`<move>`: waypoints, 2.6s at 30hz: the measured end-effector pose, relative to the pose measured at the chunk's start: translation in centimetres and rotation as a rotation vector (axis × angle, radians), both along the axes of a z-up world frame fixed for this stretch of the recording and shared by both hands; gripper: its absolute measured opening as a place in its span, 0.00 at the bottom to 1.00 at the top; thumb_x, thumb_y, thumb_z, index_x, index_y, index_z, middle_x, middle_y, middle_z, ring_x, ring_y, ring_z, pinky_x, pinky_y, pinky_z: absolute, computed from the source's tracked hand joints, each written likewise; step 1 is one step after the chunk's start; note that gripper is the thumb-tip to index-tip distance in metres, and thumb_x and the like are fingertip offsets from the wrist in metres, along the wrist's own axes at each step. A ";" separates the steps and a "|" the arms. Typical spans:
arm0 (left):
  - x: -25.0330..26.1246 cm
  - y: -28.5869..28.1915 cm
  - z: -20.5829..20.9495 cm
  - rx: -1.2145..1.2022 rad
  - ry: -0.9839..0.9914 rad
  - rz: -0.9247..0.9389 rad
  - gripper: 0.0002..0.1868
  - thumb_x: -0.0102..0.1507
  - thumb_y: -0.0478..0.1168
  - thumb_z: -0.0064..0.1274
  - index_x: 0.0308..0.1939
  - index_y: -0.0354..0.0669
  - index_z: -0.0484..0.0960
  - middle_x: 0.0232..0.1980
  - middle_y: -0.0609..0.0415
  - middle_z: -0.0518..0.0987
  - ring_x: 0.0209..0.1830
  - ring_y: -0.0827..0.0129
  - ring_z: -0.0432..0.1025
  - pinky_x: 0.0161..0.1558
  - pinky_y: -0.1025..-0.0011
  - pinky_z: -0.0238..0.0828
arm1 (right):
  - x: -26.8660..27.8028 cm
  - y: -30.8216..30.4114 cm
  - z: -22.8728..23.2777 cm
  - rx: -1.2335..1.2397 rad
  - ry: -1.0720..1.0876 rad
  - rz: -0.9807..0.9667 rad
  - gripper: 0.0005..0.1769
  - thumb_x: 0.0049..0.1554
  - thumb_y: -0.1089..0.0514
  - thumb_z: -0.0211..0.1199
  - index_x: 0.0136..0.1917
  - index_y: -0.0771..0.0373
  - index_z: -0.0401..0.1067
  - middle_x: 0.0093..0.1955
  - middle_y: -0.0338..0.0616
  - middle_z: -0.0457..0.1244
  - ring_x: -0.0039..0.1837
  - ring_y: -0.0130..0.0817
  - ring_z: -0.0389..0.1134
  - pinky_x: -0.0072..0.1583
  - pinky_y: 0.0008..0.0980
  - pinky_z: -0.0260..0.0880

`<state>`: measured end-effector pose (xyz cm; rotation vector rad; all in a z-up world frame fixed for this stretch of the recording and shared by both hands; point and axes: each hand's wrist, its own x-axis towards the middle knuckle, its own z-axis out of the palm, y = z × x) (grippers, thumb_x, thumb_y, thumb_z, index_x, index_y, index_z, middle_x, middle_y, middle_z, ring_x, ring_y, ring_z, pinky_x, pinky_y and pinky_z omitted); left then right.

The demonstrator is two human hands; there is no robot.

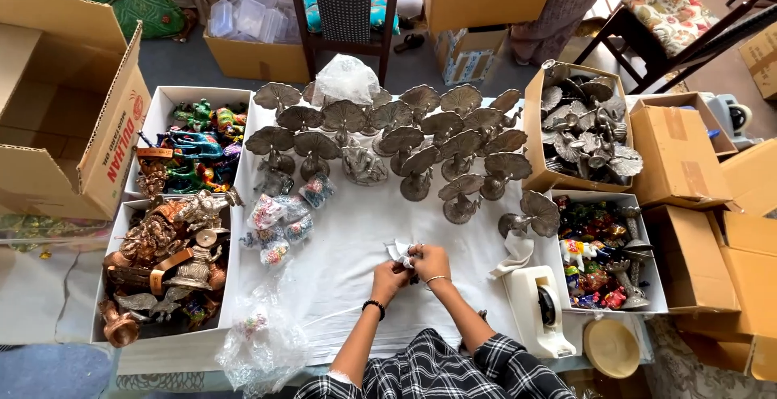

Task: Wrapping small metal and painted figurines in protective plastic wrap at a packing station.

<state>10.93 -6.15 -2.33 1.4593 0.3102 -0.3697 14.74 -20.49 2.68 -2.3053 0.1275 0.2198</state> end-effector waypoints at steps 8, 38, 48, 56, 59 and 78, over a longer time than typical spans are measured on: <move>-0.4 0.4 3.2 0.076 -0.093 -0.067 0.15 0.58 0.43 0.67 0.45 0.38 0.89 0.32 0.59 0.84 0.26 0.80 0.70 0.29 0.77 0.69 | 1.9 -2.4 -8.2 0.044 0.155 -0.234 0.09 0.49 0.56 0.70 0.44 0.56 0.83 0.40 0.43 0.73 0.44 0.36 0.75 0.49 0.37 0.74; -0.1 1.2 2.4 0.004 -0.085 -0.061 0.20 0.56 0.43 0.69 0.49 0.42 0.86 0.39 0.59 0.86 0.32 0.80 0.75 0.34 0.76 0.75 | 2.8 -4.0 -14.0 0.674 0.184 -0.348 0.15 0.56 0.54 0.64 0.52 0.62 0.81 0.53 0.57 0.71 0.52 0.51 0.74 0.50 0.41 0.68; -0.5 1.4 3.1 0.070 -0.154 -0.047 0.28 0.55 0.36 0.66 0.59 0.39 0.78 0.43 0.54 0.85 0.37 0.77 0.77 0.37 0.76 0.76 | 1.4 -2.8 -9.7 0.240 0.121 0.013 0.22 0.46 0.55 0.76 0.54 0.64 0.81 0.47 0.45 0.74 0.47 0.28 0.73 0.52 0.30 0.73; 0.1 2.6 2.2 -0.178 0.044 -0.035 0.31 0.59 0.42 0.65 0.66 0.46 0.74 0.54 0.58 0.83 0.38 0.78 0.75 0.38 0.75 0.75 | 1.6 -3.3 -8.1 0.669 0.306 -0.274 0.20 0.53 0.56 0.68 0.58 0.67 0.79 0.51 0.45 0.72 0.50 0.32 0.72 0.53 0.33 0.72; 0.2 2.6 -2.3 -0.260 0.046 -0.001 0.24 0.64 0.42 0.58 0.64 0.42 0.76 0.51 0.55 0.82 0.35 0.77 0.75 0.38 0.75 0.76 | -0.8 -1.7 -3.9 0.341 0.110 0.028 0.21 0.53 0.53 0.71 0.59 0.63 0.78 0.55 0.45 0.72 0.55 0.35 0.72 0.58 0.33 0.70; 0.3 3.7 1.3 -0.663 0.235 0.233 0.22 0.69 0.51 0.44 0.64 0.47 0.74 0.56 0.53 0.81 0.52 0.68 0.78 0.53 0.68 0.78 | -4.3 2.6 0.4 0.236 -0.126 -0.218 0.17 0.56 0.52 0.68 0.57 0.57 0.81 0.45 0.54 0.73 0.46 0.38 0.74 0.50 0.33 0.72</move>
